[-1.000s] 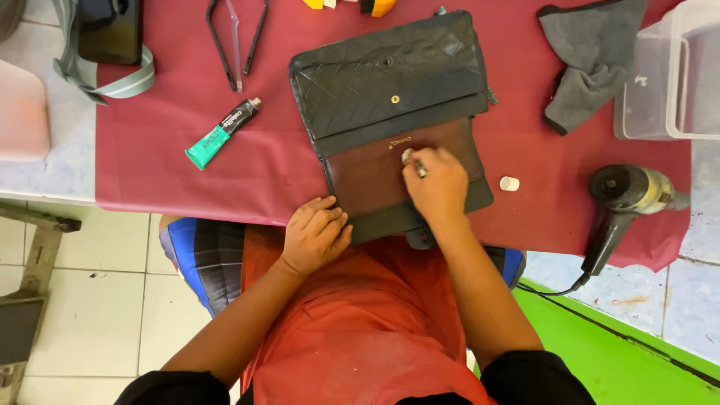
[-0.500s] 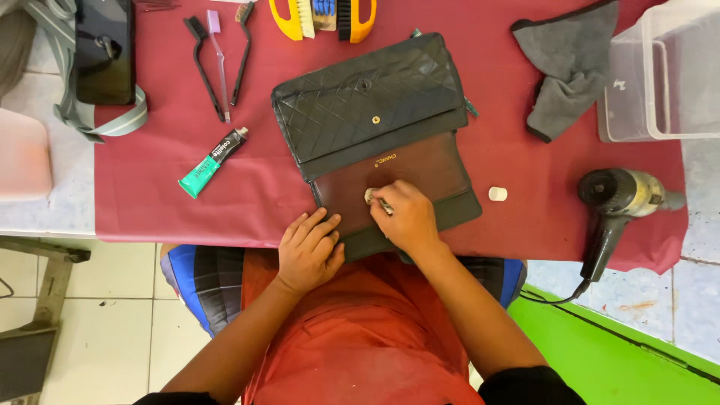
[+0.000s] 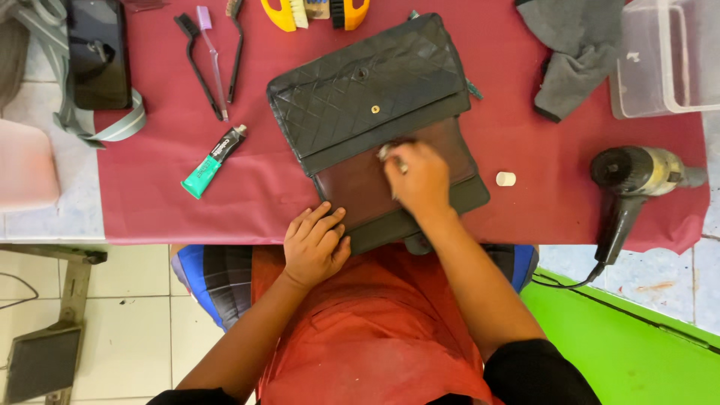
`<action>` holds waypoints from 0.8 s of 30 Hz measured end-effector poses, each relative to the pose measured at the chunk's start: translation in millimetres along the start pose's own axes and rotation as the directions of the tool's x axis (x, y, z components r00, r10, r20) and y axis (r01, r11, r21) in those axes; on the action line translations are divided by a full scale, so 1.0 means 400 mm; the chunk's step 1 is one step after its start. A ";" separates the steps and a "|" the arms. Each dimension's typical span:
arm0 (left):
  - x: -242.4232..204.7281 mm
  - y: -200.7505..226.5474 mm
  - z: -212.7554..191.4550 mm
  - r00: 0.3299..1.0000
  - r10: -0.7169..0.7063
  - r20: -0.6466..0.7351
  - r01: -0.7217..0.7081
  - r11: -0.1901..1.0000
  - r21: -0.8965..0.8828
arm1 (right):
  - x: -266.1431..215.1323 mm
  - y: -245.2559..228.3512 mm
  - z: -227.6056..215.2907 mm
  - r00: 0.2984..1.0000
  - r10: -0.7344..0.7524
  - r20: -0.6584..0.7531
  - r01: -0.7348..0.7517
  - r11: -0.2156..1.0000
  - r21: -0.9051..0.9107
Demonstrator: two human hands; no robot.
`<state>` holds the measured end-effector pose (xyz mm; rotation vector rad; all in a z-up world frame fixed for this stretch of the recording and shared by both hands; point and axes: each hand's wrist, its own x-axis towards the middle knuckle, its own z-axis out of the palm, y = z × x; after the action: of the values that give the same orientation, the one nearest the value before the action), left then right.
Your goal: The person cleans a black quilted handbag by wiping its exterior and interior with a cloth. They apply a substance from a tube onto the cloth and continue wiping the bag's surfaces. Finally, they use a hairdryer to dry the handbag.
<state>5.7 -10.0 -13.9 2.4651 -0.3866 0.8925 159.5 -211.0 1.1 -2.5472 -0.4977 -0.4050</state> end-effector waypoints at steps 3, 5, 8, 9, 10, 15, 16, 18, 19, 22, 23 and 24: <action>-0.001 0.004 -0.006 1.000 -0.015 -0.007 0.015 1.000 -0.013 | 0.029 0.005 0.026 0.997 0.051 -0.061 -0.057 0.994 -0.096; -0.008 0.000 -0.005 1.000 -0.015 -0.010 0.015 1.000 -0.008 | -0.014 -0.123 0.047 1.000 0.003 0.018 -0.004 0.998 0.059; -0.010 0.002 0.001 1.000 -0.020 -0.017 0.020 1.000 0.009 | -0.041 -0.212 0.039 0.984 -0.120 0.130 0.090 0.972 0.215; -0.012 0.002 -0.001 1.000 -0.019 -0.020 0.019 1.000 0.021 | -0.046 -0.229 0.033 0.971 -0.177 0.163 0.139 0.965 0.220; -0.009 0.001 -0.005 1.000 -0.019 -0.019 0.019 1.000 0.020 | -0.030 -0.164 0.032 0.971 -0.176 0.164 0.138 0.966 0.220; 0.002 0.005 -0.018 1.000 -0.015 -0.005 0.015 1.000 -0.025 | 0.040 0.131 -0.060 0.980 0.188 0.070 -0.167 0.959 -0.229; 0.002 0.006 -0.019 1.000 -0.013 -0.004 0.013 0.999 -0.034 | 0.023 0.148 -0.073 0.979 0.194 0.068 -0.173 0.956 -0.237; 0.006 0.007 -0.017 0.999 -0.029 0.023 0.029 1.000 -0.003 | -0.007 0.185 -0.098 0.939 0.320 0.124 -0.279 0.922 -0.269; 0.009 0.010 -0.018 0.999 -0.024 0.022 0.024 1.000 -0.011 | -0.033 0.167 -0.130 0.938 0.326 0.118 -0.284 0.919 -0.274; 0.044 0.014 -0.020 0.974 -0.096 0.204 0.089 0.995 0.047 | -0.100 0.120 -0.200 0.965 0.187 0.184 -0.166 0.978 -0.124; 0.069 0.021 -0.021 0.958 -0.108 0.264 0.076 0.989 0.130 | -0.123 0.110 -0.214 0.960 0.195 0.202 -0.189 0.981 -0.048; 0.094 0.029 -0.021 0.939 -0.120 0.324 0.053 0.977 0.207 | -0.150 0.100 -0.230 0.954 0.206 0.216 -0.217 0.976 0.026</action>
<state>24.8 -19.0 20.5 2.8003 -0.3123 0.4915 105.7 -308.1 37.9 -2.5742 -0.3009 -0.0417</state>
